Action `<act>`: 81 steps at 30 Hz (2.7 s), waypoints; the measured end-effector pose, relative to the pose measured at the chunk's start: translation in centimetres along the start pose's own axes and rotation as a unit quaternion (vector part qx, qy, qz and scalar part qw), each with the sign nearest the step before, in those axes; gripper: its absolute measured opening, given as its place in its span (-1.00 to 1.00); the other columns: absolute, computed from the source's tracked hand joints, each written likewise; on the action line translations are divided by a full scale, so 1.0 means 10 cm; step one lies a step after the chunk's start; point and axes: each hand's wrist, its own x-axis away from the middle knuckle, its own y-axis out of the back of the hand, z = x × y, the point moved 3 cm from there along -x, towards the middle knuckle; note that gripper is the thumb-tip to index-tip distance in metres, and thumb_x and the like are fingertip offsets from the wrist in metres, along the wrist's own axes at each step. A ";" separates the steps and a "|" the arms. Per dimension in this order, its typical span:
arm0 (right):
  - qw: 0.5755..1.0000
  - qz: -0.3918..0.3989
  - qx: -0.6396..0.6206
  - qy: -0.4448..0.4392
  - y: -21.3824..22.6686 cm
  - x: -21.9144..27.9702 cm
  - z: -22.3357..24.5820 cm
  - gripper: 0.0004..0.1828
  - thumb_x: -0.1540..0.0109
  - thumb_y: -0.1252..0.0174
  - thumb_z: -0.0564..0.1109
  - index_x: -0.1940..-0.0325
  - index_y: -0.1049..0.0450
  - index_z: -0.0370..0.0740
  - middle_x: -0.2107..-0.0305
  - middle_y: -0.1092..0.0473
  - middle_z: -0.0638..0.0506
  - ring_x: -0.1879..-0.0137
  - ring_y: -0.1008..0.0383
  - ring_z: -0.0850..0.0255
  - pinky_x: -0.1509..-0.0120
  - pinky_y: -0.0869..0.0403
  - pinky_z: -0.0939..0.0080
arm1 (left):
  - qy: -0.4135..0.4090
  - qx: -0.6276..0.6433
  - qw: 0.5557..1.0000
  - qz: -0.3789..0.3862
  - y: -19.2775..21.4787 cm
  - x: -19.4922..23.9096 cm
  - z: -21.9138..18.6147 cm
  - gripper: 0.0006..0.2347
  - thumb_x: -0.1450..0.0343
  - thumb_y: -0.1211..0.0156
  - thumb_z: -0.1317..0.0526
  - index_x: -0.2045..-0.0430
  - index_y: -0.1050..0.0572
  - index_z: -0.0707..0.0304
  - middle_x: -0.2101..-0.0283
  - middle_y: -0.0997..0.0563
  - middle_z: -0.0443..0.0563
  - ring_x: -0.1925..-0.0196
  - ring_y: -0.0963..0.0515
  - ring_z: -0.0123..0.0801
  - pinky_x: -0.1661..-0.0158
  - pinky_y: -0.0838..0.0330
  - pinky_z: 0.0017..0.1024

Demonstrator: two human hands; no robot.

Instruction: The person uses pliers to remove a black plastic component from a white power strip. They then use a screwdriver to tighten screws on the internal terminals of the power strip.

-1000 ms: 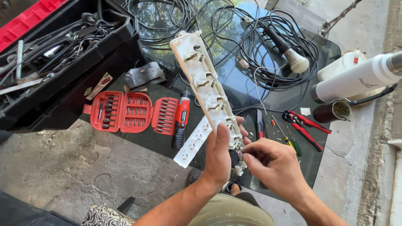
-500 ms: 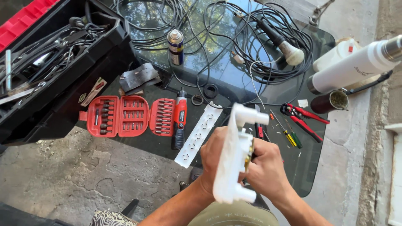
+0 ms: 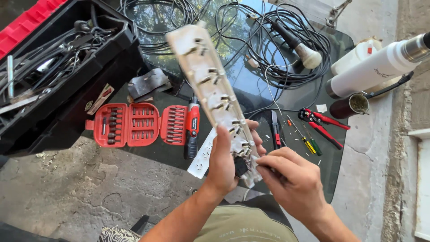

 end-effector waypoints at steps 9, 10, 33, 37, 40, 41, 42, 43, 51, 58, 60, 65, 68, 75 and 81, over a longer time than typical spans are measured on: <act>0.949 0.050 0.148 0.274 0.40 0.04 0.03 -0.85 -0.31 -0.07 -0.15 0.27 -0.53 -0.19 0.36 -0.44 0.04 0.43 -0.44 0.21 0.35 -0.43 0.23 | 0.103 -0.101 0.987 -0.074 -0.28 0.17 0.35 -0.38 -0.42 0.21 -0.26 0.17 -0.54 0.44 0.42 -0.60 0.15 0.43 -0.56 -0.35 0.33 -0.44 -0.46; 0.950 0.049 0.147 0.273 0.45 0.06 0.02 -0.85 -0.31 -0.07 -0.15 0.27 -0.53 -0.19 0.36 -0.44 0.04 0.43 -0.44 0.21 0.35 -0.43 0.23 | 0.103 -0.103 0.986 -0.075 -0.32 0.18 0.40 -0.38 -0.42 0.21 -0.26 0.17 -0.54 0.44 0.42 -0.60 0.15 0.43 -0.56 -0.35 0.33 -0.44 -0.46; 0.944 0.001 -0.208 -0.257 0.92 1.83 -1.39 -0.77 -0.03 -0.21 -0.18 0.66 -0.30 -0.14 0.69 -0.21 0.21 0.47 -0.11 0.40 0.46 -0.18 0.24 | -0.372 -0.600 0.701 0.095 -1.40 0.99 1.65 -0.59 -0.50 0.22 0.07 0.05 -0.43 0.53 0.10 -0.60 0.28 0.13 -0.67 0.10 0.10 -0.55 -0.16; 0.927 0.012 -0.252 -0.279 0.97 1.76 -1.39 -0.80 -0.06 -0.24 -0.21 0.62 -0.39 -0.18 0.67 -0.25 0.20 0.46 -0.14 0.42 0.44 -0.19 0.27 | -0.413 -0.642 0.636 0.109 -1.43 1.02 1.72 -0.53 -0.51 0.24 -0.01 0.02 -0.42 0.52 0.13 -0.61 0.28 0.17 -0.69 0.04 0.19 -0.57 -0.19; 0.908 0.030 -0.291 -0.299 1.01 1.74 -1.41 -0.84 -0.09 -0.28 -0.23 0.59 -0.48 -0.21 0.66 -0.29 0.20 0.45 -0.16 0.43 0.43 -0.21 0.30 | -0.428 -0.646 0.619 0.124 -1.42 0.99 1.74 -0.52 -0.55 0.30 -0.01 0.05 -0.42 0.57 0.14 -0.60 0.35 0.18 -0.68 0.09 0.16 -0.58 -0.14; 0.899 0.039 -0.309 -0.309 1.02 1.74 -1.41 -0.85 -0.11 -0.29 -0.25 0.57 -0.52 -0.23 0.65 -0.32 0.20 0.44 -0.18 0.44 0.42 -0.22 0.32 | -0.345 -0.632 0.689 0.084 -1.37 0.93 1.76 -0.66 -0.51 0.18 0.03 0.21 -0.44 0.38 0.26 -0.56 0.17 0.29 -0.60 -0.06 0.25 -0.47 -0.21; 0.889 0.051 -0.327 -0.316 1.02 1.73 -1.41 -0.86 -0.12 -0.31 -0.26 0.55 -0.57 -0.25 0.64 -0.34 0.19 0.44 -0.19 0.44 0.41 -0.23 0.33 | -0.259 -0.608 0.749 0.040 -1.31 0.88 1.77 -0.78 -0.47 0.06 0.05 0.37 -0.44 0.19 0.39 -0.51 -0.01 0.41 -0.51 -0.21 0.34 -0.36 -0.27; 0.890 0.059 -0.328 -0.310 1.04 1.73 -1.42 -0.86 -0.12 -0.31 -0.26 0.55 -0.57 -0.25 0.64 -0.34 0.19 0.44 -0.19 0.44 0.41 -0.23 0.33 | -0.263 -0.609 0.747 0.031 -1.30 0.80 1.80 -0.78 -0.47 0.06 0.05 0.37 -0.44 0.19 0.39 -0.51 -0.01 0.41 -0.51 -0.21 0.34 -0.36 -0.27; 0.850 -0.004 -0.368 -0.377 1.09 1.92 -1.57 -0.75 -0.15 -0.25 -0.24 0.09 -0.60 -0.34 0.37 -0.57 -0.05 0.34 -0.45 0.27 0.39 -0.46 0.25 | 0.156 0.035 0.977 -0.139 -0.84 0.35 2.14 -0.29 -0.41 0.19 -0.40 0.20 -0.53 0.44 0.50 -0.58 0.13 0.54 -0.62 -0.14 0.46 -0.50 -0.32; 0.784 -0.004 -0.451 -0.426 0.92 2.13 -1.63 -0.73 -0.17 -0.25 -0.22 0.13 -0.55 -0.50 0.61 -0.44 -0.23 0.56 -0.42 0.11 0.50 -0.41 0.18 | 0.216 0.114 0.969 -0.045 -0.62 0.29 2.33 -0.21 -0.43 0.27 -0.47 0.15 -0.51 0.47 0.42 -0.61 0.17 0.43 -0.63 -0.07 0.36 -0.51 -0.24; 0.784 -0.006 -0.447 -0.430 0.93 2.14 -1.63 -0.75 -0.15 -0.26 -0.25 0.15 -0.54 -0.49 0.57 -0.47 -0.28 0.57 -0.41 0.10 0.50 -0.42 0.15 | 0.241 0.129 0.961 -0.034 -0.57 0.27 2.39 -0.21 -0.44 0.24 -0.48 0.09 -0.50 0.44 0.38 -0.63 0.19 0.38 -0.65 -0.04 0.34 -0.53 -0.20; 0.786 -0.001 -0.452 -0.422 0.92 2.11 -1.59 -0.75 -0.12 -0.30 -0.25 0.18 -0.54 -0.50 0.57 -0.50 -0.27 0.58 -0.41 0.10 0.51 -0.42 0.15 | 0.252 0.142 0.957 -0.018 -0.54 0.25 2.41 -0.21 -0.43 0.21 -0.48 0.09 -0.50 0.46 0.40 -0.62 0.22 0.41 -0.64 -0.02 0.31 -0.55 -0.25; 0.782 0.002 -0.450 -0.431 0.92 2.09 -1.56 -0.73 -0.10 -0.32 -0.27 0.18 -0.54 -0.52 0.57 -0.50 -0.28 0.57 -0.41 0.08 0.49 -0.42 0.14 | 0.258 0.136 0.956 -0.003 -0.53 0.25 2.40 -0.20 -0.44 0.24 -0.48 0.08 -0.50 0.45 0.38 -0.63 0.22 0.40 -0.64 -0.02 0.32 -0.55 -0.26; 0.905 -0.016 -0.319 -0.280 0.99 2.08 -1.55 -0.84 -0.09 -0.39 -0.23 0.42 -0.51 -0.28 0.58 -0.44 0.06 0.47 -0.35 0.37 0.39 -0.38 0.36 | 0.249 0.068 0.966 0.018 -0.62 0.30 2.28 -0.20 -0.40 0.25 -0.50 0.03 -0.46 0.38 0.37 -0.64 0.19 0.42 -0.68 -0.07 0.43 -0.56 -0.23; 0.813 -0.039 -0.412 -0.409 0.95 1.97 -1.61 -0.66 -0.12 -0.28 -0.26 0.04 -0.43 -0.30 0.31 -0.45 -0.07 0.23 -0.43 0.22 0.30 -0.48 0.17 | 0.091 -0.025 0.995 0.032 -0.86 0.38 2.16 -0.32 -0.42 0.15 -0.36 0.04 -0.48 0.41 0.34 -0.62 0.15 0.35 -0.64 -0.26 0.26 -0.61 -0.33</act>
